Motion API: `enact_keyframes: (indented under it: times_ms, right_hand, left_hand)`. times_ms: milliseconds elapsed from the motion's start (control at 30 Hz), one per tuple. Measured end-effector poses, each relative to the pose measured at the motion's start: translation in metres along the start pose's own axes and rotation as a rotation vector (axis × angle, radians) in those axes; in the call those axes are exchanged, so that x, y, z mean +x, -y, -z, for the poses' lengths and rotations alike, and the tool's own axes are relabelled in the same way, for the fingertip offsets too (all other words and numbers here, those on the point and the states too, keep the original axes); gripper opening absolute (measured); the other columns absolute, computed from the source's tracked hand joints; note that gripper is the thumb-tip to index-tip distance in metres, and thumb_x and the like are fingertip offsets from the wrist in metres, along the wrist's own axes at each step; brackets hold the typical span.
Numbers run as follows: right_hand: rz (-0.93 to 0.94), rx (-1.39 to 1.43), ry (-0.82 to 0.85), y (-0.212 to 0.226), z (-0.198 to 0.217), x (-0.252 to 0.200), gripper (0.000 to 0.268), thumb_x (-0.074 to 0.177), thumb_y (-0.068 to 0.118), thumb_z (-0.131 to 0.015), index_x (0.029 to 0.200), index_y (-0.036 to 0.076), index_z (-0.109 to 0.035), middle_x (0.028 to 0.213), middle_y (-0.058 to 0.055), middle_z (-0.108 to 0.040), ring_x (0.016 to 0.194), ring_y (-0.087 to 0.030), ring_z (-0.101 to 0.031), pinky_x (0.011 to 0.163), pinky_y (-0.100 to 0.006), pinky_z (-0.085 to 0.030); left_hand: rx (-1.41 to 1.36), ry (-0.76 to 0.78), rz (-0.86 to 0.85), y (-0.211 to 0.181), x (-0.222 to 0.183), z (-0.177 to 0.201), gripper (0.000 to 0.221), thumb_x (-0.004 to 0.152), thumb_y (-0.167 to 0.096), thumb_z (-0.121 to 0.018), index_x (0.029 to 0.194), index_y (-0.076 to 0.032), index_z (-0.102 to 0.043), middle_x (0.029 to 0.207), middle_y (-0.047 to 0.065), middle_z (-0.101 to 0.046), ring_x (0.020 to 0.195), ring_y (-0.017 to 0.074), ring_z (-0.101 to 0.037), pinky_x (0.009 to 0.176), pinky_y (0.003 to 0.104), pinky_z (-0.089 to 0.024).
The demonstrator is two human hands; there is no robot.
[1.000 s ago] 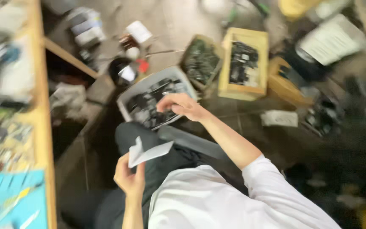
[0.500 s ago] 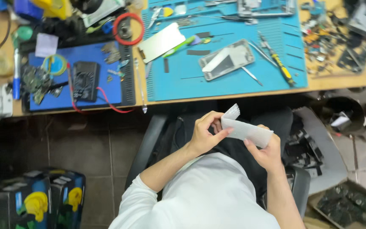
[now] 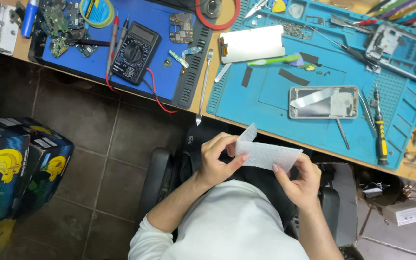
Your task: The person handles a mobile phone screen and its internal components at a repair bench. They reach for a piece of bubble wrap from a box, place the phone screen onto it, and then use a small tool to separate layers of the screen assembly before placing items into a parts bin.
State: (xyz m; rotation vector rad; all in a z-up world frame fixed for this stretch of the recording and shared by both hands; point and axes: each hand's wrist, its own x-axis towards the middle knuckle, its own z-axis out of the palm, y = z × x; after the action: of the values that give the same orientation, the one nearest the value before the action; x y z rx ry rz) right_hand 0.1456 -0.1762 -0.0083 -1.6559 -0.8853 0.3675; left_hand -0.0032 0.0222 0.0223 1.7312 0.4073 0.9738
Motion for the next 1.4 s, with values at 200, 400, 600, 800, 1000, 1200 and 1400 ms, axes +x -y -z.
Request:
enact_keyframes:
  times_ms: [200,400,600,800,1000,1200,1400]
  right_hand:
    - [0.085,-0.202,0.010,-0.006,-0.006,0.036,0.028,0.086,0.014,-0.078,0.106,0.000,-0.064,0.086,-0.007,-0.068,0.066,-0.014,-0.053,0.060,-0.028,-0.042]
    - [-0.062,-0.185,0.027,-0.002,-0.001,0.060,0.053,0.082,0.016,-0.083,0.128,0.000,-0.062,0.103,-0.010,-0.069,0.067,-0.011,-0.055,0.055,-0.023,-0.045]
    - [0.054,-0.090,-0.004,-0.007,0.005,0.069,0.048,0.076,0.001,-0.087,0.117,-0.007,-0.063,0.070,-0.015,-0.070,0.044,-0.021,-0.053,0.045,-0.029,-0.044]
    - [0.080,-0.085,-0.027,-0.006,0.008,0.068,0.041,0.081,0.000,-0.086,0.117,-0.005,-0.066,0.069,-0.014,-0.069,0.045,-0.020,-0.050,0.045,-0.030,-0.042]
    - [0.271,-0.175,0.098,0.037,0.005,0.078,0.013,0.082,0.009,-0.085,0.093,0.008,-0.079,0.067,-0.004,-0.072,0.045,-0.026,-0.057,0.047,-0.034,-0.046]
    - [0.221,-0.143,0.114,0.034,0.001,0.067,0.026,0.087,0.014,-0.080,0.111,0.007,-0.076,0.075,-0.002,-0.074,0.056,-0.020,-0.065,0.052,-0.032,-0.048]
    - [0.260,-0.400,0.177,0.069,0.017,0.085,0.020,0.097,0.015,-0.074,0.114,0.005,-0.074,0.083,-0.004,-0.072,0.069,-0.015,-0.065,0.066,-0.029,-0.049]
  left_hand:
    - [0.126,0.031,0.028,-0.004,0.039,0.013,0.026,0.094,-0.024,-0.069,0.101,0.000,-0.064,0.082,0.010,-0.064,0.063,0.0188,-0.059,0.061,0.030,-0.051]
    - [0.157,0.061,0.009,-0.001,0.070,0.015,0.029,0.097,-0.026,-0.068,0.105,0.001,-0.063,0.078,0.008,-0.059,0.065,0.0178,-0.057,0.063,0.031,-0.049]
    - [0.098,-0.014,0.021,0.008,0.067,-0.002,0.026,0.087,-0.019,-0.080,0.102,0.000,-0.071,0.072,0.009,-0.067,0.055,0.0241,-0.065,0.054,0.034,-0.054]
    - [0.106,0.043,0.038,0.007,0.068,-0.012,0.032,0.087,-0.026,-0.082,0.105,-0.002,-0.071,0.082,0.009,-0.068,0.071,0.0284,-0.070,0.070,0.037,-0.057]
    - [-0.029,0.190,0.144,0.008,0.070,0.004,0.031,0.081,-0.026,-0.087,0.103,-0.010,-0.074,0.085,0.005,-0.074,0.084,0.0215,-0.073,0.083,0.038,-0.056]
    - [0.201,0.358,-0.002,-0.022,0.153,0.044,0.031,0.084,-0.015,-0.088,0.107,-0.001,-0.072,0.085,0.018,-0.073,0.076,0.0274,-0.071,0.074,0.041,-0.057]
    - [0.376,0.521,-0.039,-0.033,0.244,0.052,0.035,0.089,-0.008,-0.090,0.119,-0.001,-0.074,0.103,0.008,-0.077,0.082,0.0117,-0.067,0.070,0.023,-0.056]
